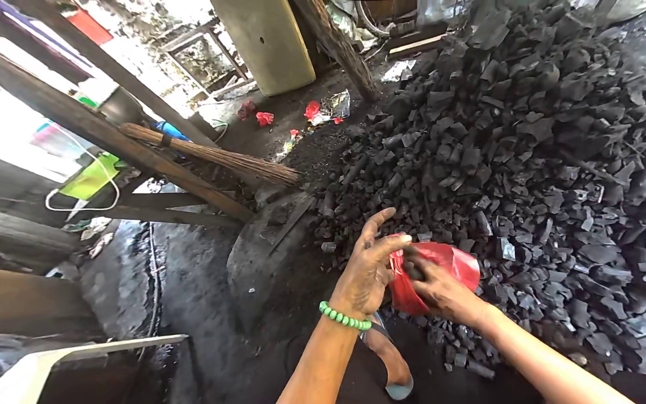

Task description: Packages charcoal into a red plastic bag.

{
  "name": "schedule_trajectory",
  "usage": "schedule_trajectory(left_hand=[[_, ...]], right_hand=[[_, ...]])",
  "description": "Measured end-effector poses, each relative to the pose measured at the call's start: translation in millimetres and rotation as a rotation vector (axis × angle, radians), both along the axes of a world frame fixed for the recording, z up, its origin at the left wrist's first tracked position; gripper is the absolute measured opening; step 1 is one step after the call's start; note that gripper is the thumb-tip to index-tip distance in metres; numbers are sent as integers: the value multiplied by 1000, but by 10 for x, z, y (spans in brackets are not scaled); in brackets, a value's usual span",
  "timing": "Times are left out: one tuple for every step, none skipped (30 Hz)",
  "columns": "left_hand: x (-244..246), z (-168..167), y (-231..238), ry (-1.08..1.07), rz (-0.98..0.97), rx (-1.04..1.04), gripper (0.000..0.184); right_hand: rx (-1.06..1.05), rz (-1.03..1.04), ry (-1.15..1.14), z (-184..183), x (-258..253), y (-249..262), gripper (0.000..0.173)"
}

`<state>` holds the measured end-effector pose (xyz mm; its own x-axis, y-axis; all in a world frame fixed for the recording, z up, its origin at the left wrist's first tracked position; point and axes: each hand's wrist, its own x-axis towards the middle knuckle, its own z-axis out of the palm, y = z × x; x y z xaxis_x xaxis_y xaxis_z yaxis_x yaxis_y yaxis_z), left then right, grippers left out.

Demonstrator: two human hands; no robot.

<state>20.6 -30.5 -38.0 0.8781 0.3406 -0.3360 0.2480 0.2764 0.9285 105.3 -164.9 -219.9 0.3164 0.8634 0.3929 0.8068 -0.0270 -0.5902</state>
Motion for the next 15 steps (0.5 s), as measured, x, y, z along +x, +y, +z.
schedule_trajectory(left_hand=[[-6,7,3,0,24,-15,56],[-15,12,0,13,41,-34,54],[-23,16,-7,32,44,-52,51],[-27,16,-13,50,40,-60,51],[-33,13,-15,60,31,-63,52],[-44,6,-12,59,20,-63,53],[-56,5,-6,55,13,-60,53],[-68,6,4,48,13,-56,54],[-79,12,20,41,16,-53,55],[-89,20,39,35,24,-49,56],[-98,22,63,25,29,-46,56],[-106,22,89,15,36,-42,56],[-117,15,110,10,43,-35,56],[-129,6,129,11,50,-26,55],[-136,1,143,14,62,-15,55]], right_hand=[[-314,131,83,124,40,-40,46],[-548,220,155,239,103,-56,52],[-646,259,229,323,174,-104,51],[-595,250,338,380,253,-208,44],[-425,200,487,389,326,-347,35],[-234,107,677,353,388,-485,28],[-63,-53,853,264,443,-616,25],[50,-266,914,88,513,-757,20],[50,-523,848,-152,583,-907,15],[-66,-765,731,-433,628,-1052,25],[-241,-933,642,-740,650,-1180,48],[-392,-1013,628,-994,618,-1260,72],[-491,-1030,627,-1193,539,-1281,87],[-553,-1017,626,-1330,427,-1236,92],[-627,-1006,613,-1386,311,-1133,89]])
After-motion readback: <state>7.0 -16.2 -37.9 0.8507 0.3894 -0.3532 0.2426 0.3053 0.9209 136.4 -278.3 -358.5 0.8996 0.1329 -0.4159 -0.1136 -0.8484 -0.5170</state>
